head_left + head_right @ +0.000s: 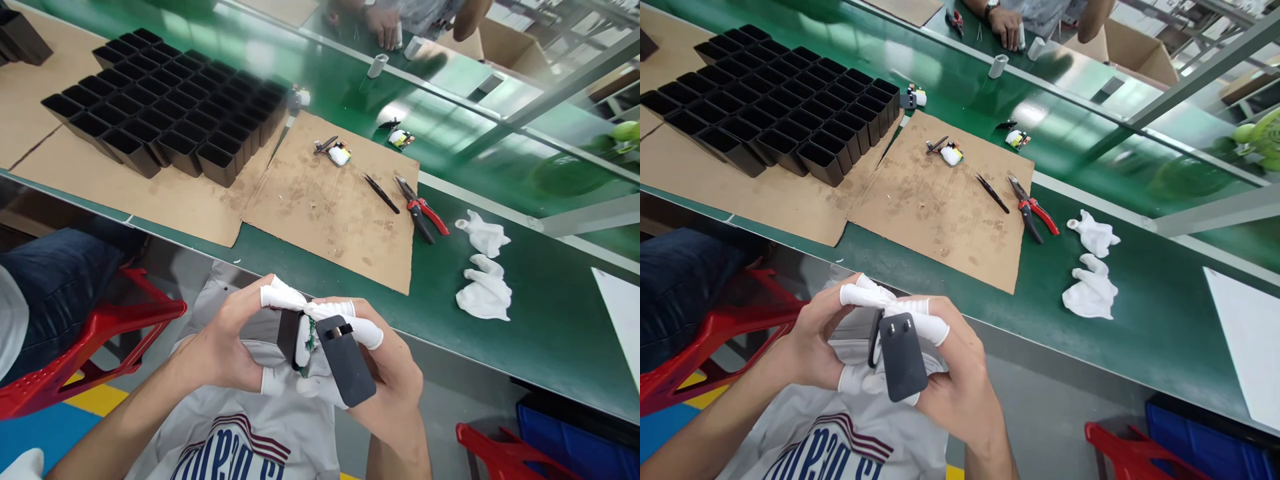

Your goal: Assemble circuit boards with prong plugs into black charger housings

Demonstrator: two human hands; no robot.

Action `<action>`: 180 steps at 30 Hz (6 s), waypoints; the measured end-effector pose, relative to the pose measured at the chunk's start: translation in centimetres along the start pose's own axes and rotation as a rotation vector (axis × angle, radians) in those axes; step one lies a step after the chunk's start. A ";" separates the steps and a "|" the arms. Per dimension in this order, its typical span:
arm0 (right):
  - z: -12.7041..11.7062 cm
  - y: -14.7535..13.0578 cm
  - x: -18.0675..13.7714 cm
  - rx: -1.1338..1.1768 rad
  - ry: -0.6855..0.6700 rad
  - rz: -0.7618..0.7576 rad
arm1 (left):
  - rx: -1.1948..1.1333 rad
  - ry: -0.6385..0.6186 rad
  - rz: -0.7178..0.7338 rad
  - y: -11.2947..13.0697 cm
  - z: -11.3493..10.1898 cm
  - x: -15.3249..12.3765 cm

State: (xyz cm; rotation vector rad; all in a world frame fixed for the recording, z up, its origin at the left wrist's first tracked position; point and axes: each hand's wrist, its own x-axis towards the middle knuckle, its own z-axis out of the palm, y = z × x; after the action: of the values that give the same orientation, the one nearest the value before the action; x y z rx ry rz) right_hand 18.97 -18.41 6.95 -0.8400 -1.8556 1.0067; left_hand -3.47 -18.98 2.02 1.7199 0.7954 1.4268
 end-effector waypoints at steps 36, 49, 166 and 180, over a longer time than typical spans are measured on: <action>0.2 0.3 -0.1 0.089 0.054 -0.021 | -0.011 -0.019 -0.031 -1.2 -0.5 -1.4; 0.3 0.5 -0.3 0.069 0.012 -0.004 | -0.049 -0.022 -0.036 -0.8 -0.2 -1.0; -8.3 13.0 12.6 -0.397 0.470 -0.181 | 0.073 -0.001 0.187 -16.1 3.0 19.7; -12.1 13.6 12.8 -0.212 0.144 0.037 | -0.038 -0.136 -0.048 -13.9 3.5 19.3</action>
State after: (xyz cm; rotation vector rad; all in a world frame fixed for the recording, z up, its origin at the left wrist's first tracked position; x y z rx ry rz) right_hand 26.51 2.20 3.47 -1.0480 -1.8496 0.7585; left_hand 3.56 3.92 -0.15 1.7369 0.7258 1.2700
